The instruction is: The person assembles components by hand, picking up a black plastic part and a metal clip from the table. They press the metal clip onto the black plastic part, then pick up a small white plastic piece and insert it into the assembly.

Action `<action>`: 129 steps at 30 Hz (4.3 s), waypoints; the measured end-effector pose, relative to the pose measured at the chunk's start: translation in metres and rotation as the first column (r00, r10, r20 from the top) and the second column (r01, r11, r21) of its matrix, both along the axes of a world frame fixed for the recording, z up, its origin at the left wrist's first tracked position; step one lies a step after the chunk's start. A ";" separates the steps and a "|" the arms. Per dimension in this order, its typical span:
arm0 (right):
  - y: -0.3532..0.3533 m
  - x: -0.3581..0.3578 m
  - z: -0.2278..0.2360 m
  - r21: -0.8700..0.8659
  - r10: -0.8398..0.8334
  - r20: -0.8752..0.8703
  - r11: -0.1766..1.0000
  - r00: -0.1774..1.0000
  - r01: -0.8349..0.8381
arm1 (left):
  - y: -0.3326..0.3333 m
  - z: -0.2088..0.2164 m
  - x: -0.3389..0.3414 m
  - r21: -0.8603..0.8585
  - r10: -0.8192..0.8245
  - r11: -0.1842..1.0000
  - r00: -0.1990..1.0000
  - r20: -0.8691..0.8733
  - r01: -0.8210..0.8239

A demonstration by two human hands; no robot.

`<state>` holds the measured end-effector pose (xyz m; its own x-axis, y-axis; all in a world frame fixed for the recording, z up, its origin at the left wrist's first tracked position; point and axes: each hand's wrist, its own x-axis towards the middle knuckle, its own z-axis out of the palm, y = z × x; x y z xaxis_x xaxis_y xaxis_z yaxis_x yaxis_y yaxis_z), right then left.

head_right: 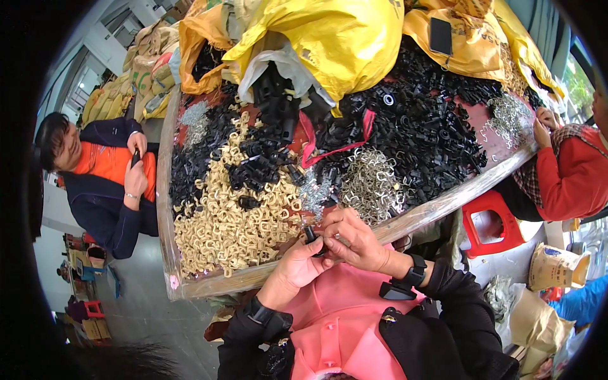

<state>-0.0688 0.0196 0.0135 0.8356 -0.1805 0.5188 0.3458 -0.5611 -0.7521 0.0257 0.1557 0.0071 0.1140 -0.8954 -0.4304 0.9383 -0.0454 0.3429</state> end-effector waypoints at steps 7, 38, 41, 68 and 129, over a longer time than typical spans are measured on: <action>-0.008 -0.004 0.003 -0.176 -0.108 0.029 0.978 0.994 0.111 | -0.007 -0.021 0.002 0.021 0.018 1.000 1.000 -0.001 -0.018; 0.008 0.000 0.034 -0.412 0.059 -0.304 0.892 0.951 -0.187 | 0.024 -0.004 -0.002 0.041 -0.108 0.994 0.900 0.422 0.100; 0.010 0.002 0.029 -0.403 0.050 -0.333 0.895 0.942 -0.190 | 0.026 -0.002 0.000 0.074 -0.182 0.983 0.869 0.459 0.167; -0.102 -0.018 -0.022 -0.317 -0.386 -0.252 0.899 0.888 0.301 | 0.018 -0.026 0.013 0.027 0.054 0.998 0.981 0.189 -0.060; 0.008 0.010 -0.023 0.726 0.254 -0.290 0.687 0.923 0.039 | 0.019 -0.023 0.012 -0.321 0.348 0.906 0.917 0.194 -0.275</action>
